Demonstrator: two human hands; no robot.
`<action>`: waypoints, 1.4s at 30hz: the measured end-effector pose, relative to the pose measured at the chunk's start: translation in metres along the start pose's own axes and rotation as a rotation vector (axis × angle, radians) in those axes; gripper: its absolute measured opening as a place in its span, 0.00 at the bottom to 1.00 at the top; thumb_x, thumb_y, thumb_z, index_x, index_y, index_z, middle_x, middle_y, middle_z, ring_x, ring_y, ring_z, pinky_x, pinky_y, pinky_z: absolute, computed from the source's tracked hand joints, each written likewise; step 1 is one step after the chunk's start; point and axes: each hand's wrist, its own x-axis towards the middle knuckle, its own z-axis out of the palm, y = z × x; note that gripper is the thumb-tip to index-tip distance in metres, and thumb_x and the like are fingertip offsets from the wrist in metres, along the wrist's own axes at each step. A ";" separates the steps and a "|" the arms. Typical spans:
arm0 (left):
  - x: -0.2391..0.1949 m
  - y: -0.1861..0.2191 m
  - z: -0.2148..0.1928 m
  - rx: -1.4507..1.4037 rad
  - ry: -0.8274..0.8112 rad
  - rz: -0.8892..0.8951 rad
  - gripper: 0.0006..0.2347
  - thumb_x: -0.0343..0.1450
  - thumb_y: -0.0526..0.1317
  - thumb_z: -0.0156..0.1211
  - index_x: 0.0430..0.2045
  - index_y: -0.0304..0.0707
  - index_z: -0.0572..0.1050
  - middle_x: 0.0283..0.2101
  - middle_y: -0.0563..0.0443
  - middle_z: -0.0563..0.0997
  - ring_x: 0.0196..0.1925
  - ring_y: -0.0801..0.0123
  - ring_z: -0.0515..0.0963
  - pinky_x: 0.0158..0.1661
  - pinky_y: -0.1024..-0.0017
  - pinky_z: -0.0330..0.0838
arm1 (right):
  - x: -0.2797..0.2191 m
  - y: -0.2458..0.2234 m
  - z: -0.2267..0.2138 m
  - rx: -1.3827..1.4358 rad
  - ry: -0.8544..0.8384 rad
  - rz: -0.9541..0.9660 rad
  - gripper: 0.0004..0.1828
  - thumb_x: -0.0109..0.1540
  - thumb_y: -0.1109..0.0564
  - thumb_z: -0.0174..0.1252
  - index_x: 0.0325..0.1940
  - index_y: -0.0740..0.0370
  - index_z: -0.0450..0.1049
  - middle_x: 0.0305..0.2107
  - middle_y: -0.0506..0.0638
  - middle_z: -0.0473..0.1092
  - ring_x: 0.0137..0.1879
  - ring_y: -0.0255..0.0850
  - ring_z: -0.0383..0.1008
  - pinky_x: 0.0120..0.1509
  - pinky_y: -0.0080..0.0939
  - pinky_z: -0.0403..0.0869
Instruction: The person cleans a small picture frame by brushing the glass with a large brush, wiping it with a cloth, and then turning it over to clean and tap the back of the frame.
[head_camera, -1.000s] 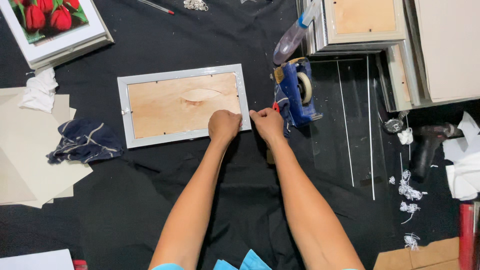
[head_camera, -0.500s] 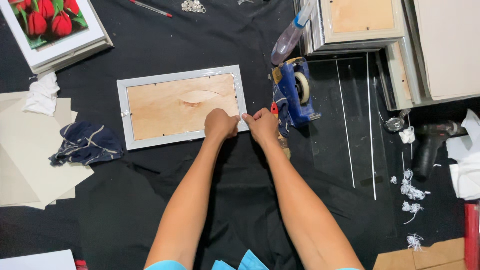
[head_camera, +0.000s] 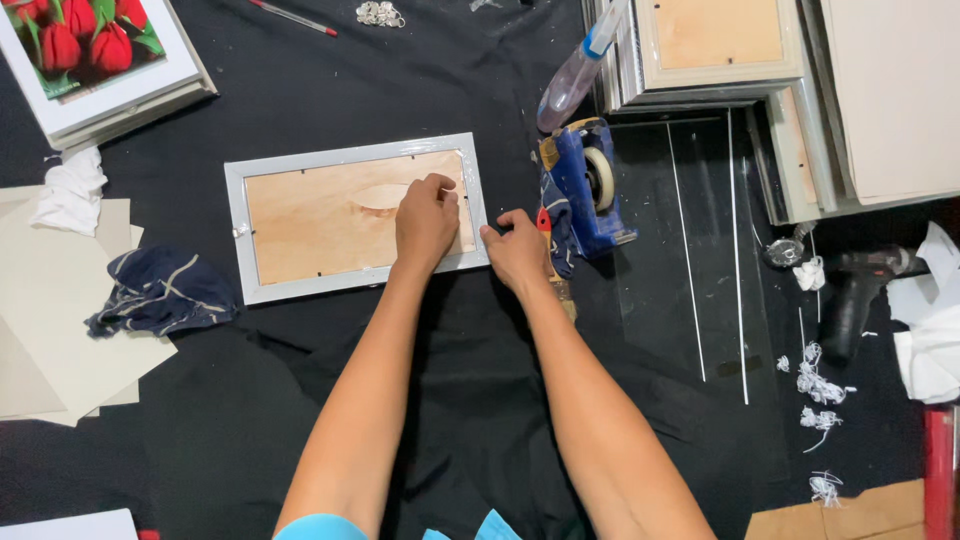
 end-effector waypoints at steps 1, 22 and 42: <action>-0.001 0.003 -0.001 0.003 0.000 -0.001 0.10 0.73 0.37 0.55 0.45 0.37 0.80 0.41 0.38 0.81 0.49 0.43 0.82 0.50 0.52 0.76 | 0.000 -0.001 -0.001 0.002 -0.002 0.000 0.23 0.61 0.37 0.60 0.57 0.44 0.74 0.44 0.45 0.76 0.64 0.53 0.72 0.64 0.65 0.68; 0.008 -0.036 0.032 0.291 0.081 0.096 0.14 0.73 0.49 0.58 0.54 0.61 0.77 0.50 0.54 0.67 0.59 0.55 0.62 0.55 0.54 0.53 | 0.011 0.007 0.006 0.001 0.002 -0.125 0.18 0.63 0.46 0.61 0.55 0.53 0.74 0.38 0.55 0.75 0.60 0.59 0.74 0.62 0.63 0.71; -0.022 0.033 -0.006 0.217 0.098 -0.141 0.50 0.66 0.71 0.57 0.75 0.32 0.48 0.77 0.22 0.34 0.79 0.37 0.27 0.70 0.42 0.18 | 0.014 0.012 0.010 -0.032 0.039 -0.184 0.15 0.63 0.46 0.62 0.50 0.53 0.75 0.36 0.55 0.72 0.57 0.60 0.74 0.63 0.61 0.71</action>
